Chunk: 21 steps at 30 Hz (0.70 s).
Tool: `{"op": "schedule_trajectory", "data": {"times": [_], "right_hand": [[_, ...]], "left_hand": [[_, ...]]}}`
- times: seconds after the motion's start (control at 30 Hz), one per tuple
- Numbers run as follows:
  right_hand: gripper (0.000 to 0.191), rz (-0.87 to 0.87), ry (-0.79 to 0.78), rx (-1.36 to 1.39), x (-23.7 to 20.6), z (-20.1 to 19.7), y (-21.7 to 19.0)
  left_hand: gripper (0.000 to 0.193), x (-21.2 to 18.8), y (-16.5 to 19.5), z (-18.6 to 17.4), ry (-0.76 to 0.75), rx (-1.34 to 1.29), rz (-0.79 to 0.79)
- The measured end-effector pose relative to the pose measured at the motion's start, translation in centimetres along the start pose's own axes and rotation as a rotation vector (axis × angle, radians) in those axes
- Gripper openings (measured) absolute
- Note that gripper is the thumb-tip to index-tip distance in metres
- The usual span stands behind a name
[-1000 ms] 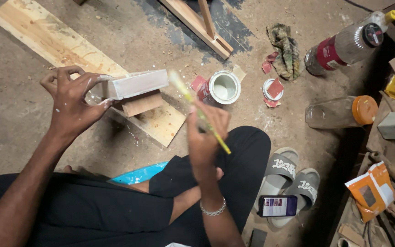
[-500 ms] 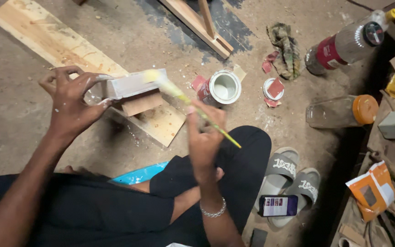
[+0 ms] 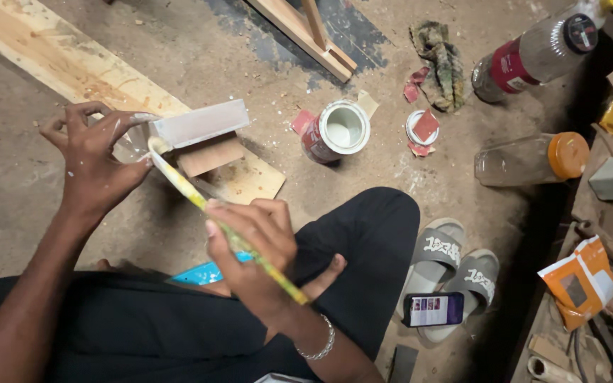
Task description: The person paints a small wooden box with white paint using a paintbrush. They hold the box with one hand and apply paint to the interior and exterior surfaces, reorienting the box to cover all sides.
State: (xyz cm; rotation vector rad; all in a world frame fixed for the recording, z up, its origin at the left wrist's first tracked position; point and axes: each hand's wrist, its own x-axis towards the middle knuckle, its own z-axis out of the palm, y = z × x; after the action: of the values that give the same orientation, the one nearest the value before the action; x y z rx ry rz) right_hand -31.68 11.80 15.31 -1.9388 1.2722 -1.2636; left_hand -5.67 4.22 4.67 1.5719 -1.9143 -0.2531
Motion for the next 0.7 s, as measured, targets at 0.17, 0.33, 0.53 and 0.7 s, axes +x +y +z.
{"op": "schedule_trajectory", "data": {"times": [0.17,0.33,0.53,0.7], "right_hand": [[0.021,0.218,0.155,0.018,1.8,-1.3,3.5],[0.019,0.194,0.321,-0.257,3.4,-2.8,7.6],[0.018,0.095,0.211,-0.269,2.4,-1.5,5.0],[0.019,0.026,0.009,0.0,0.3,-0.3,-0.1]], "left_hand": [[0.05,0.1,0.2,0.0,-0.005,0.003,-0.002],[0.047,0.4,0.8,-0.1,-0.013,-0.007,0.009],[0.051,0.1,0.1,-0.1,-0.014,0.005,0.015],[0.049,-0.3,-0.8,0.1,-0.023,0.101,0.026]]}}
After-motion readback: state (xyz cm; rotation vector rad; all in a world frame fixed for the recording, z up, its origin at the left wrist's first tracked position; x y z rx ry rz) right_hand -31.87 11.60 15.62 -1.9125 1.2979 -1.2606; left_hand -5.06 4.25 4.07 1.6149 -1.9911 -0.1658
